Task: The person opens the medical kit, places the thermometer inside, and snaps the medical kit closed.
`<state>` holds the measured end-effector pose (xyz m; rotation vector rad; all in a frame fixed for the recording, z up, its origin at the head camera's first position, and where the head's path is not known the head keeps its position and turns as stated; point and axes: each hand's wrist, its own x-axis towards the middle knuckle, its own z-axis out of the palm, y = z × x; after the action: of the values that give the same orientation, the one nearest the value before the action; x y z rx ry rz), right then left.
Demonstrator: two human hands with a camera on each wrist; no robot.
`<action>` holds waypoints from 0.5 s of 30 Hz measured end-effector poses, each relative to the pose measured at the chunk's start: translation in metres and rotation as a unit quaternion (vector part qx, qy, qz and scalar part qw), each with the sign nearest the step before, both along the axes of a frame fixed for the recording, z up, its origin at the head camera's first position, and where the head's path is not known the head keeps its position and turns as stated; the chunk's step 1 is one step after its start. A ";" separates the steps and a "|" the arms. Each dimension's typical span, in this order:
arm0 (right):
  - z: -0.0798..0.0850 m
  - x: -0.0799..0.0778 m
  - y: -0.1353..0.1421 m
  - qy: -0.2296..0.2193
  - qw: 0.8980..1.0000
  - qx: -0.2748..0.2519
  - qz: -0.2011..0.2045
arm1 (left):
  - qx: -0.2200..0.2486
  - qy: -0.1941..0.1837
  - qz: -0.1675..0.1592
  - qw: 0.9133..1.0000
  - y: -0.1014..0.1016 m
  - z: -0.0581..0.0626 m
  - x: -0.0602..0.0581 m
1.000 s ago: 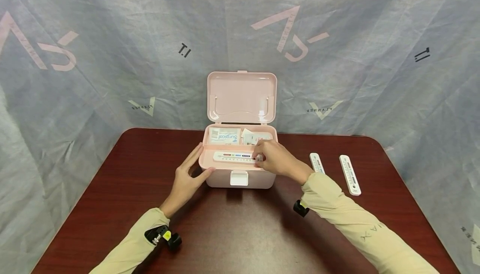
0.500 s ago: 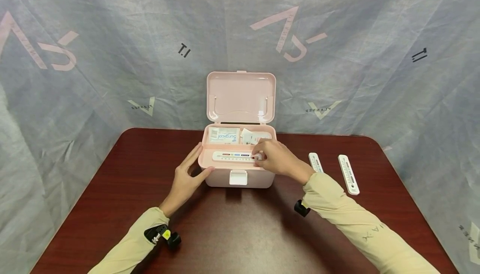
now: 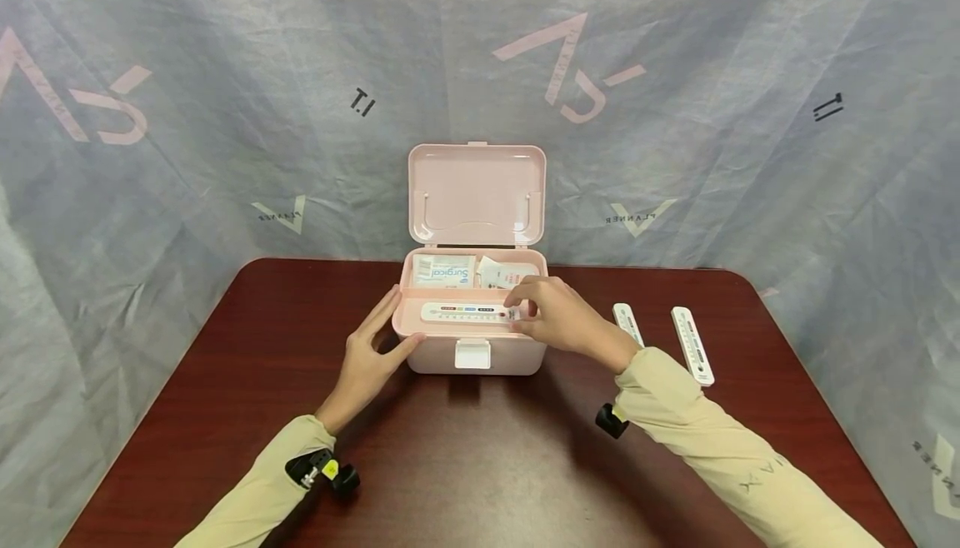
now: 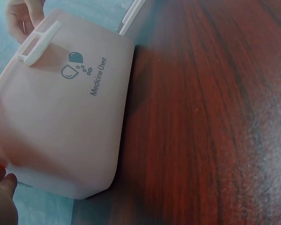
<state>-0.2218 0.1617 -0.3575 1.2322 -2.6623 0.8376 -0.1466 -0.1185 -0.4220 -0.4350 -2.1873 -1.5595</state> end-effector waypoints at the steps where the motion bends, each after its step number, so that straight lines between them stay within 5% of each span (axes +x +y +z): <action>1: 0.000 0.000 0.001 -0.001 1.000 -0.003 0.000 | 0.000 0.000 0.000 1.000 0.000 0.000 0.000; 15: 0.000 0.000 0.014 0.004 0.999 -0.039 -0.004 | 0.006 0.003 -0.003 1.000 0.000 -0.002 -0.001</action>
<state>-0.2216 0.1761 -0.3571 1.2030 -2.6006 0.9229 -0.1474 -0.1183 -0.4239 -0.4424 -2.1731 -1.5718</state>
